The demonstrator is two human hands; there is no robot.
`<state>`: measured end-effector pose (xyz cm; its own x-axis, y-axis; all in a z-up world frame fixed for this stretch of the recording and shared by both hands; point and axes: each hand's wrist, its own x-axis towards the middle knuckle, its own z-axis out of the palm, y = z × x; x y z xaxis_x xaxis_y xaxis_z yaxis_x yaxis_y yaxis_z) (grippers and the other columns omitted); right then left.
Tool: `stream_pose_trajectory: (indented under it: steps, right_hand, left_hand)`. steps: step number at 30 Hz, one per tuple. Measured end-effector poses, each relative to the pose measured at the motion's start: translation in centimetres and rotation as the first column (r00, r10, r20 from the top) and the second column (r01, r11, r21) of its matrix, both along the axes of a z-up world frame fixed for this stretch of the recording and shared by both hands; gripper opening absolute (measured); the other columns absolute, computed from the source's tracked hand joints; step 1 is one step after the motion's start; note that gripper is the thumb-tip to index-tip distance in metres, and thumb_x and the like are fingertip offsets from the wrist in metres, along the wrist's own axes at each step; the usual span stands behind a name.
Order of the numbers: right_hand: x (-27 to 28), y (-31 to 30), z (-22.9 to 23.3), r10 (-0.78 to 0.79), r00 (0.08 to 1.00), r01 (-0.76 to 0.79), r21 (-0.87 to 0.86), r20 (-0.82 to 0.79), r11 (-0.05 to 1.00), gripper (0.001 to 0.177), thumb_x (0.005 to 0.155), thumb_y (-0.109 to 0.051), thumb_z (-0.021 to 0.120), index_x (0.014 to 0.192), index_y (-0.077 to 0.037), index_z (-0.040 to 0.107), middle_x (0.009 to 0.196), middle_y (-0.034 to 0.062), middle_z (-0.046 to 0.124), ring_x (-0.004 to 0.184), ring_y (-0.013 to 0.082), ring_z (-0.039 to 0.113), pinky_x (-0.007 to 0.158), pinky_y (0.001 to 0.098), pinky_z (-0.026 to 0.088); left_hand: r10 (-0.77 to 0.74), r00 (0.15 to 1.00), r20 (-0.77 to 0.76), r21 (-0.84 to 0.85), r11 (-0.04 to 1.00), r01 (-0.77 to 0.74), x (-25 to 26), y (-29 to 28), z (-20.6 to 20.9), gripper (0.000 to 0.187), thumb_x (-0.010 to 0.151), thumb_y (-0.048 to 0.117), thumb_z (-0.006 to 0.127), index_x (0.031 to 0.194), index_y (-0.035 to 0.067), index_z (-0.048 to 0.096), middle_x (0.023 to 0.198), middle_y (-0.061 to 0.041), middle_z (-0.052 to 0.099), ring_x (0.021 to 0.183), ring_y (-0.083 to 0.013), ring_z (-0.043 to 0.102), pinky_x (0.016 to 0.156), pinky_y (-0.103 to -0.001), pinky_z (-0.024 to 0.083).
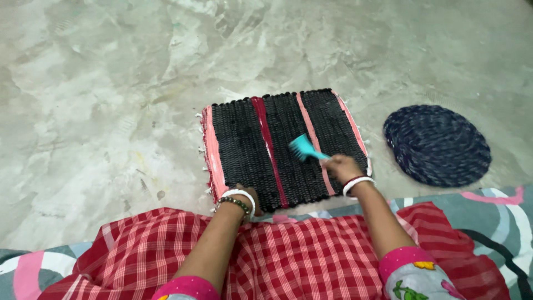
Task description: The person cleans two small rugs by hand using a small brush, scrubbing the surface of each rug individually while sitting on the floor.
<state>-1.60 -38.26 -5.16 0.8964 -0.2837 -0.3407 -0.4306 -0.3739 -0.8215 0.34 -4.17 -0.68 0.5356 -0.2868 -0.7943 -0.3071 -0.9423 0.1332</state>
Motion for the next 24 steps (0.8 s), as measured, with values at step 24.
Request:
stream_pose_trajectory:
  steps: [24]
  right_hand:
    - [-2.6,14.3,3.6,0.564,0.819,-0.549,0.146,-0.103,0.823,0.019,0.099,-0.028,0.063,0.099,-0.01,0.068,0.076,-0.0068,0.061,0.069,0.0053,0.056,0.066,0.0232,0.05]
  left_hand:
    - [-0.103,0.994,0.042,0.034,0.994,0.102,-0.1,1.1,3.8,0.06,0.084,0.043,0.081,0.138,0.022,0.064,0.145,-0.011,0.054,0.128,-0.0305,0.062,0.101,-0.046,0.054]
